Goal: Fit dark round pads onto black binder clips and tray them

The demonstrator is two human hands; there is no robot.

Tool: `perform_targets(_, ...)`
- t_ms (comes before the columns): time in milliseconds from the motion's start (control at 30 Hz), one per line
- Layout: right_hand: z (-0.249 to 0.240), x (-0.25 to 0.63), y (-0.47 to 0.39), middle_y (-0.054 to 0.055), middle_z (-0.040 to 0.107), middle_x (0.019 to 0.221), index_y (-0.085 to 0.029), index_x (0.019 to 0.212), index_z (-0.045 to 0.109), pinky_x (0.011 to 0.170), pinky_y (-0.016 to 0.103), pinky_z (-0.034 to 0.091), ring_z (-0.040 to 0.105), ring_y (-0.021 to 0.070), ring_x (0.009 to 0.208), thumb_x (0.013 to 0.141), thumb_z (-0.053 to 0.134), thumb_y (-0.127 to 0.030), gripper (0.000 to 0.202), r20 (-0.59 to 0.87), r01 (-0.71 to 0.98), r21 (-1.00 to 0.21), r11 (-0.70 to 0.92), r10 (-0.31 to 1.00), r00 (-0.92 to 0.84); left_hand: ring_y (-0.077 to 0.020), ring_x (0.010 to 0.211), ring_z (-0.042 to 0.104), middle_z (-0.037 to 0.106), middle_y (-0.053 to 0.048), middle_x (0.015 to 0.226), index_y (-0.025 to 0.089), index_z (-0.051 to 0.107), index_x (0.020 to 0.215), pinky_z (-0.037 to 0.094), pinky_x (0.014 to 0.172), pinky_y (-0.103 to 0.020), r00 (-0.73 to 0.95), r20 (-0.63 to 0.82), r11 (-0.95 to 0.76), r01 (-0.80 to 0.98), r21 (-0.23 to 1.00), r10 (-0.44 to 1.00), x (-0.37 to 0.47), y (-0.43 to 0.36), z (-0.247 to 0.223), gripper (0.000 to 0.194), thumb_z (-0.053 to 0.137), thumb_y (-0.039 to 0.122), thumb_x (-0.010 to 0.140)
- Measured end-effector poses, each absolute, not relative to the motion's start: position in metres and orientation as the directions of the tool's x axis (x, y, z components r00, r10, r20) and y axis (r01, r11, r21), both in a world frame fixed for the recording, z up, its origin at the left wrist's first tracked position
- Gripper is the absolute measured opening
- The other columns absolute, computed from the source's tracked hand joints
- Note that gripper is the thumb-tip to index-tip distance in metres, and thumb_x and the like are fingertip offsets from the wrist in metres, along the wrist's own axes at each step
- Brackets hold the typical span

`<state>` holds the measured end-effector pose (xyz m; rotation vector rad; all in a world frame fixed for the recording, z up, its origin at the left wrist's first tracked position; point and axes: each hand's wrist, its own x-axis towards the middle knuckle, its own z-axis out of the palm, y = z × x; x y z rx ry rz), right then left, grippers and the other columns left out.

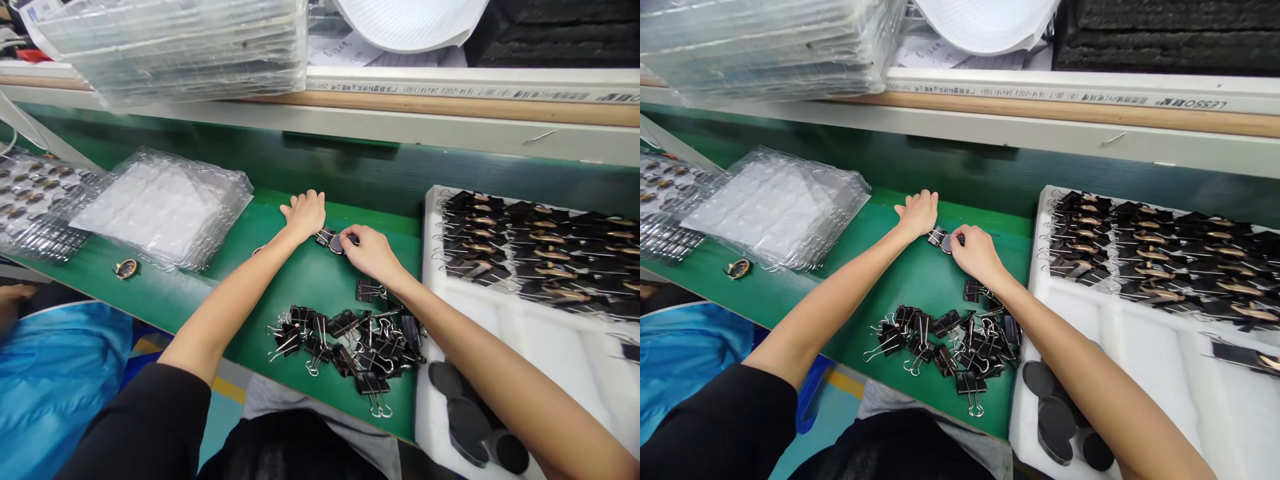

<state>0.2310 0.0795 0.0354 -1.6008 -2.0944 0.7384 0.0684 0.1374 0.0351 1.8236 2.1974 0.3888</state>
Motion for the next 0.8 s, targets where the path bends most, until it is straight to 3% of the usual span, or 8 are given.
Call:
perform_targets(133, 0.0396, 0.2292, 0.0808, 0.009, 0.076, 0.107, -0.017, 0.104, 0.074, 0.09, 0.035, 0.048, 0.068, 0.0256, 0.101, 0.093, 0.056, -0.018, 0.022, -0.056, 0.753, -0.64, 0.152, 0.968, -0.243, -0.0344, 0.128, 0.051, 0.065, -0.016, 0.13, 0.02, 0.058, 0.122, 0.036, 0.105, -0.052, -0.212, -0.026, 0.208, 0.918, 0.338, 0.977, 0.0702, 0.137, 0.0336, 0.047, 0.019, 0.044, 0.109)
perform_targets(467, 0.042, 0.229, 0.081, 0.008, 0.077, 0.103, -0.017, 0.1, 0.074, 0.087, 0.032, 0.047, 0.069, 0.0244, 0.097, 0.089, 0.054, -0.015, 0.023, -0.099, 0.729, -0.675, 0.113, 0.965, -0.241, -0.0365, 0.126, 0.053, 0.067, -0.018, 0.126, 0.017, 0.059, 0.121, 0.035, 0.104, -0.054, -0.215, 0.008, 0.2, 0.919, 0.34, 0.977, 0.0702, 0.1376, 0.0297, 0.049, 0.019, 0.043, 0.109)
perform_targets(633, 0.0423, 0.2254, 0.0787, 0.009, 0.076, 0.101, -0.017, 0.1, 0.073, 0.085, 0.034, 0.047, 0.068, 0.0259, 0.095, 0.092, 0.052, -0.02, 0.023, -0.115, 0.719, -0.694, 0.037, 0.98, -0.161, -0.0359, 0.127, 0.053, 0.067, -0.018, 0.126, 0.017, 0.059, 0.122, 0.034, 0.105, -0.053, -0.214, -0.006, 0.204, 0.921, 0.332, 0.977, 0.0707, 0.1371, 0.031, 0.049, 0.019, 0.042, 0.109)
perform_targets(800, 0.0405, 0.2269, 0.0813, 0.012, 0.076, 0.103, -0.016, 0.1, 0.072, 0.087, 0.037, 0.047, 0.067, 0.027, 0.094, 0.092, 0.051, -0.019, 0.023, -0.085, 0.729, -0.675, 0.111, 0.97, -0.226, -0.0363, 0.128, 0.052, 0.067, -0.018, 0.127, 0.016, 0.058, 0.122, 0.034, 0.106, -0.054, -0.214, -0.005, 0.204, 0.922, 0.328, 0.977, 0.071, 0.1369, 0.0309, 0.05, 0.018, 0.043, 0.109)
